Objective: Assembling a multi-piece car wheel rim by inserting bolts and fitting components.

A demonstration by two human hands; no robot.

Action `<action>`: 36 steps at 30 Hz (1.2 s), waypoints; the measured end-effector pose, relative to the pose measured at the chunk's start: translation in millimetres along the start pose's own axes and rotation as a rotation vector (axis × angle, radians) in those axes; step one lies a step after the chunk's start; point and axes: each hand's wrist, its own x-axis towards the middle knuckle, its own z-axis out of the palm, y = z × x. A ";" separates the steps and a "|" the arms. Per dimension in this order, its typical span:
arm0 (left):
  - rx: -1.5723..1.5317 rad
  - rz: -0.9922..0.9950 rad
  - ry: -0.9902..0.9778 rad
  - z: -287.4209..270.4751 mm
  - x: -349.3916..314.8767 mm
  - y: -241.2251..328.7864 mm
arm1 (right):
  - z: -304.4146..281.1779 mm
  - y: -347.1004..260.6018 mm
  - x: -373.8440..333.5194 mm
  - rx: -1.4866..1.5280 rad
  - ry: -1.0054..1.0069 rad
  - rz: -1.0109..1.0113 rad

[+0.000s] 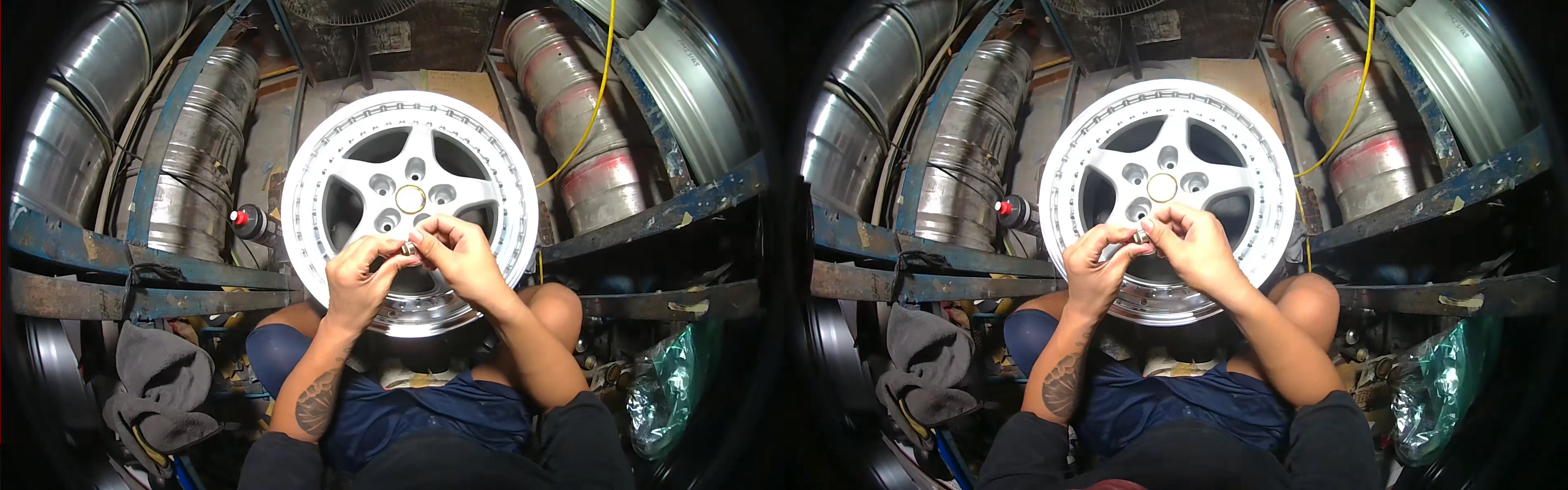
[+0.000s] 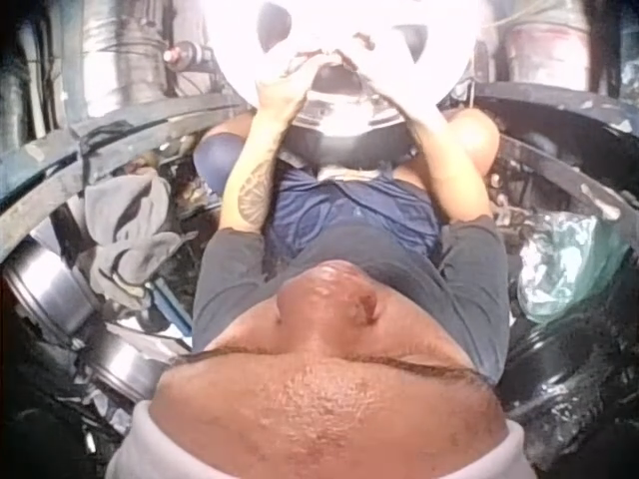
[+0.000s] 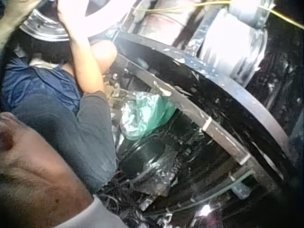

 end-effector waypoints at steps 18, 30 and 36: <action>-0.313 -0.310 -0.029 13.8 -24.4 5.7 | -7.0 -19.2 -26.5 -0.403 -0.059 -0.167; -0.712 -0.564 -0.086 12.7 -20.6 3.5 | -16.3 -19.8 -28.1 -0.251 -0.112 -0.279; -0.688 -0.565 -0.060 15.1 -20.0 10.0 | -16.2 -17.8 -26.1 -0.413 0.003 -0.058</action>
